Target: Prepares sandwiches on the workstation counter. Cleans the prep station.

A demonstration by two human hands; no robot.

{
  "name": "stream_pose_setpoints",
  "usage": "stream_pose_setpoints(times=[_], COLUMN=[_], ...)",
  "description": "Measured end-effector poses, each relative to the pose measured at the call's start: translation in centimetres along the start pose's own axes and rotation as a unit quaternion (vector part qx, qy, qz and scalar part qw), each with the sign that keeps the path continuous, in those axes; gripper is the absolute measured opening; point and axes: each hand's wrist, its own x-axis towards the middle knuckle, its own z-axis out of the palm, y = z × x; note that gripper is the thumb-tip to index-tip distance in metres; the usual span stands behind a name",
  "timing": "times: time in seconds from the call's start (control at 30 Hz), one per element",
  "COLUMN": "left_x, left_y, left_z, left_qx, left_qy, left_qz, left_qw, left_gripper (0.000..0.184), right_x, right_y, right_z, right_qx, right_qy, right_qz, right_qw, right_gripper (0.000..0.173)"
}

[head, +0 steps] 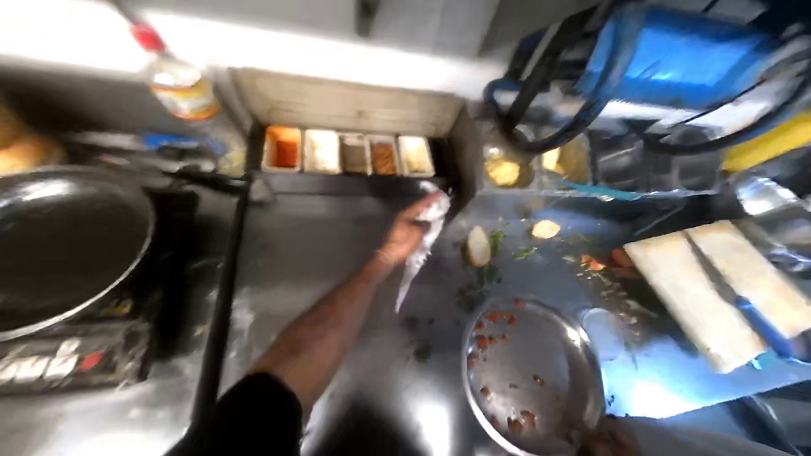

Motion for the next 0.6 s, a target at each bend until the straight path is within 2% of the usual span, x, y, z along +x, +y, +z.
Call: stream_pose_setpoints(times=[0.07, 0.17, 0.2, 0.27, 0.33, 0.37, 0.43, 0.5, 0.53, 0.6], left_x=[-7.7, -24.2, -30.0, -40.2, -44.7, -44.5, -40.3, -34.4, -30.9, -22.9], left_y=[4.3, 9.3, 9.2, 5.8, 1.6, -0.4, -2.9, -4.8, -4.9, -0.8], left_z=[-5.8, -12.6, -13.1, -11.7, -8.6, -6.8, -2.8, 2.2, 5.1, 11.3], left_qx=[-0.030, 0.135, 0.200, 0.324, 0.431, 0.488, 0.523, 0.528, 0.524, 0.505], left_qy=[0.043, 0.160, 0.212, 0.283, 0.275, 0.276, 0.261, 0.199, 0.160, 0.036], left_qz=[0.011, -0.070, -0.114, -0.192, -0.237, -0.231, -0.244, -0.212, -0.201, -0.240], left_qw=[0.999, 0.975, 0.950, 0.882, 0.826, 0.795, 0.774, 0.798, 0.812, 0.828], left_gripper=[0.053, 0.053, 0.052, 0.050, 0.049, 0.049, 0.052, 0.057, 0.059, 0.056], right_x=[1.2, 2.2, 2.3, 2.2, 2.4, 2.2, 1.6, 0.4, -0.3, -1.8], right_y=[1.8, 2.3, 2.1, 1.8, 1.8, 1.7, 1.9, 1.3, 0.6, -1.0], right_z=[-0.5, -0.7, -0.7, -1.0, -1.2, -1.4, -2.5, -3.7, -4.1, -4.5], right_qx=[0.018, 0.030, 0.030, 0.022, -0.011, -0.030, -0.103, -0.211, -0.226, -0.149], right_qy=[-0.017, -0.052, -0.064, -0.085, -0.095, -0.088, -0.075, -0.068, -0.065, -0.064], right_qz=[-0.034, -0.013, -0.008, 0.008, 0.007, 0.003, -0.019, -0.038, -0.029, 0.001], right_qw=[0.999, 0.998, 0.997, 0.996, 0.995, 0.996, 0.992, 0.974, 0.972, 0.987], right_gripper=[0.025, 0.026, 0.026, 0.026, 0.025, 0.025, 0.024, 0.029, 0.032, 0.036])
